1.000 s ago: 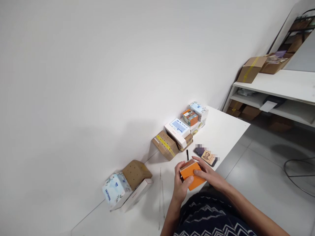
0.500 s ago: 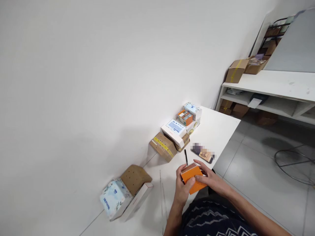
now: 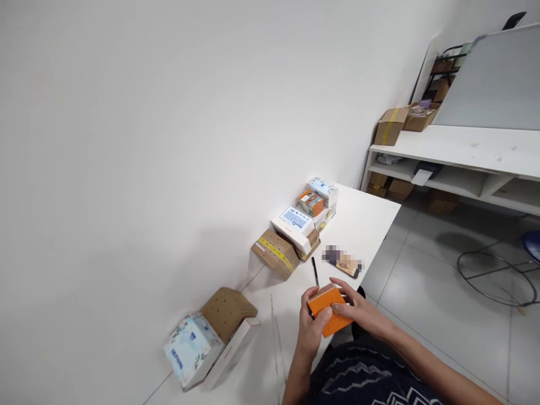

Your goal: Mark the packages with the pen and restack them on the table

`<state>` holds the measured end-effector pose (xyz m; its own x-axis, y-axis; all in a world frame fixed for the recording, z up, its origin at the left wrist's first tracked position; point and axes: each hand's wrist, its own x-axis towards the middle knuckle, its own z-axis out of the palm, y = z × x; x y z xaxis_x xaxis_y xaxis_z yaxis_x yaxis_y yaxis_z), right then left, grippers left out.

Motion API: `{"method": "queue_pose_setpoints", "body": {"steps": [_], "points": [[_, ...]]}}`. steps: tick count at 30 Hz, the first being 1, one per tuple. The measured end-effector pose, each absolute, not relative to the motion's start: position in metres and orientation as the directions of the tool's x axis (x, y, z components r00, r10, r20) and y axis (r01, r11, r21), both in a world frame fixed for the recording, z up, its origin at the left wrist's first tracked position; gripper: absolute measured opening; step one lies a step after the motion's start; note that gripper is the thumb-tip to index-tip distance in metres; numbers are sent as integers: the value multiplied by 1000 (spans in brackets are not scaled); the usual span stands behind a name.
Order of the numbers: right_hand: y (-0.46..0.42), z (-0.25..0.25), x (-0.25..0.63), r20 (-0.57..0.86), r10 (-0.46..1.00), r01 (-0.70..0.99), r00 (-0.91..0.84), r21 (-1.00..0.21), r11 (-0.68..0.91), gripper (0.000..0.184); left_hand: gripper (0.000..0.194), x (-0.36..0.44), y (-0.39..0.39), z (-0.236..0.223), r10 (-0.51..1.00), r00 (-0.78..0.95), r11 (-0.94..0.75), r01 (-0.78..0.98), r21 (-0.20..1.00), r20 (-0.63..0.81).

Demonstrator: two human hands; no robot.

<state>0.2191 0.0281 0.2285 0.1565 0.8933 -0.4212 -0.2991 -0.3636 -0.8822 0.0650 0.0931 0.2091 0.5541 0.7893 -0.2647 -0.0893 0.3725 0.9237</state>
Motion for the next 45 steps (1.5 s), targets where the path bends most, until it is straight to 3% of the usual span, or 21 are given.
{"method": "queue_pose_setpoints", "body": {"steps": [10, 20, 38, 45], "points": [[29, 215, 218, -442, 869, -246, 221, -888, -389, 80, 60, 63, 105, 207, 719, 639, 387, -40, 921, -275], [34, 219, 211, -433, 879, -278, 199, -885, -373, 87, 54, 57, 107, 213, 723, 623, 406, -35, 913, -298], [42, 228, 201, -386, 910, -332, 151, -887, -321, 75, 57, 42, 110, 231, 746, 596, 362, 12, 932, -298], [45, 235, 195, -385, 906, -371, 176, -878, -301, 71, 59, 33, 106, 232, 802, 549, 333, -87, 939, -234]]}}
